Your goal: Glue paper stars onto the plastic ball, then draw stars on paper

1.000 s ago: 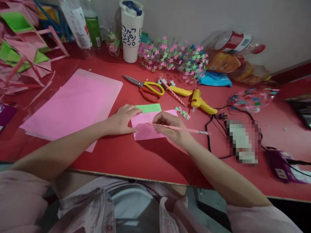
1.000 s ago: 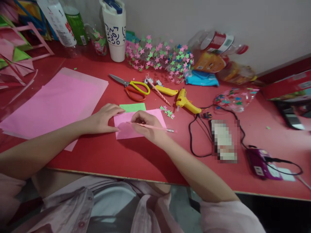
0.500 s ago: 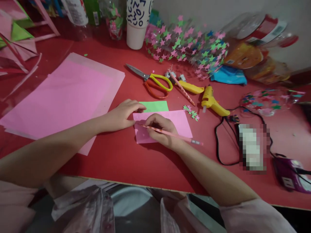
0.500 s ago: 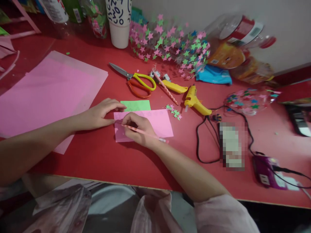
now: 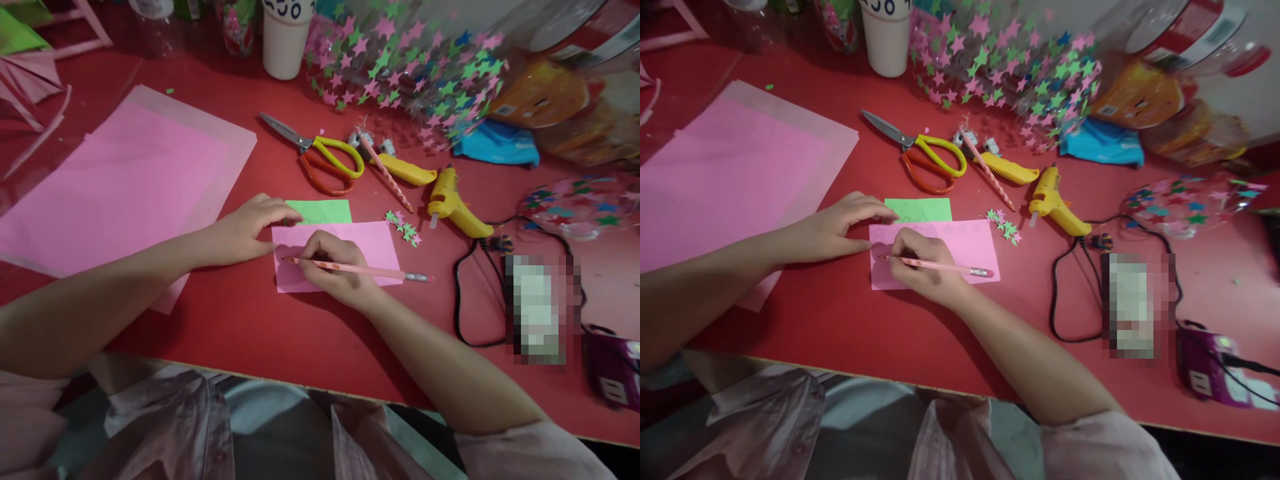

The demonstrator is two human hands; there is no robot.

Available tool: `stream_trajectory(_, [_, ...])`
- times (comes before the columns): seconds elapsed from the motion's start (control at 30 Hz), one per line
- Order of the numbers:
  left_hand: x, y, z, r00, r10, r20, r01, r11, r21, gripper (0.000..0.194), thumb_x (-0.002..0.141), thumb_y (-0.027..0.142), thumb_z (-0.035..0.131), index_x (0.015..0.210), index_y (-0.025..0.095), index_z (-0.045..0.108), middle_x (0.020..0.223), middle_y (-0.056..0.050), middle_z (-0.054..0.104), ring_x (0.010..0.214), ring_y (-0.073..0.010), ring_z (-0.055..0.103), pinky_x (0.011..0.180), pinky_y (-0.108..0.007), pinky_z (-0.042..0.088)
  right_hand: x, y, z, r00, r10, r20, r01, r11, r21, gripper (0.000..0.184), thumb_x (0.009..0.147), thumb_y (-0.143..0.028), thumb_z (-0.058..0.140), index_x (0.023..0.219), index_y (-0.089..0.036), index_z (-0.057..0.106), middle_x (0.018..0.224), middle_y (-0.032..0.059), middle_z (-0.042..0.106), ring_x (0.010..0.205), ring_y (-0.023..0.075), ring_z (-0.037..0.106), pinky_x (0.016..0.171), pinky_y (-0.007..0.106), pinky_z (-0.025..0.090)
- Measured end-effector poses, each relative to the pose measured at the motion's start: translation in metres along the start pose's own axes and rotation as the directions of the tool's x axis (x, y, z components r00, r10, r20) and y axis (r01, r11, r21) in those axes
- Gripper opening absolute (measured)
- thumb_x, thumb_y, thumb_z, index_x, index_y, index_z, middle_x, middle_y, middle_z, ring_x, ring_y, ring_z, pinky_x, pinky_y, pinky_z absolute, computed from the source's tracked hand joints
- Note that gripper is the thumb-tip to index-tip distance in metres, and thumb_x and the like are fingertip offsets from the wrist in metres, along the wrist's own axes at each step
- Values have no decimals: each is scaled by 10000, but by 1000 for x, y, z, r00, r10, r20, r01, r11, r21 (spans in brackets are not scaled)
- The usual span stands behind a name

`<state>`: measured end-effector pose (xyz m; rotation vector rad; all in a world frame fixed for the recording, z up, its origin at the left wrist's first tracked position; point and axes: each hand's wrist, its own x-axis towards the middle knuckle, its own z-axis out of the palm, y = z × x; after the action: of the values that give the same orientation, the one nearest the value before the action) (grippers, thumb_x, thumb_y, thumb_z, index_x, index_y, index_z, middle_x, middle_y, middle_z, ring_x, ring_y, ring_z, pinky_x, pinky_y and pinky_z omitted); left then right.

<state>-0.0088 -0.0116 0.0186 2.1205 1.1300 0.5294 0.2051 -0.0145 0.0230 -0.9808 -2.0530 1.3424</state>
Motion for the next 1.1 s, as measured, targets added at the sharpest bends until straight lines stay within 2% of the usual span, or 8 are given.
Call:
stream_trajectory(0.3, [0,2,-1,1000,-2,2,2,1000,-7,376,818,177,531,1192,179,565,1171,-65,611,1120,-218,491,975,-340,416,2,2,-1,999,0,54,-1,1000,21,134,751,-103,557,684,-192,484,608,-74,471,541,54,391,514,199,305])
stream_trajectory(0.5, [0,2,-1,1000,-16,8,16,1000,-9,368,812,173,524,1177,184,568,1179,-64,609,1125,-223,493,972,-342,417,3,-2,2,999,31,-36,-33,998,-54,152,731,-100,553,671,-201,457,576,-83,444,532,60,372,517,211,290])
stream_trajectory(0.67, [0,3,-1,1000,-10,0,10,1000,-14,377,805,164,507,1176,176,571,1172,-67,610,1117,-220,489,971,-342,416,4,-2,5,993,52,-102,-56,998,-42,154,738,-126,552,670,-208,442,575,-80,437,535,67,370,520,220,286])
stream_trajectory(0.83, [0,3,-1,1000,-19,2,19,1000,2,395,790,155,486,1173,202,567,1181,-55,608,1125,-227,484,979,-365,413,3,-1,6,990,73,-118,-76,997,-23,147,763,-168,552,674,-209,442,596,-66,474,561,78,404,542,230,305])
stream_trajectory(1.1, [1,3,-2,1000,-14,19,14,1000,12,349,825,202,502,1160,221,597,1149,-52,607,1124,-233,483,995,-382,400,4,-4,4,993,59,-99,-64,997,-51,158,739,-139,537,667,-212,416,581,-74,419,544,72,351,529,227,282])
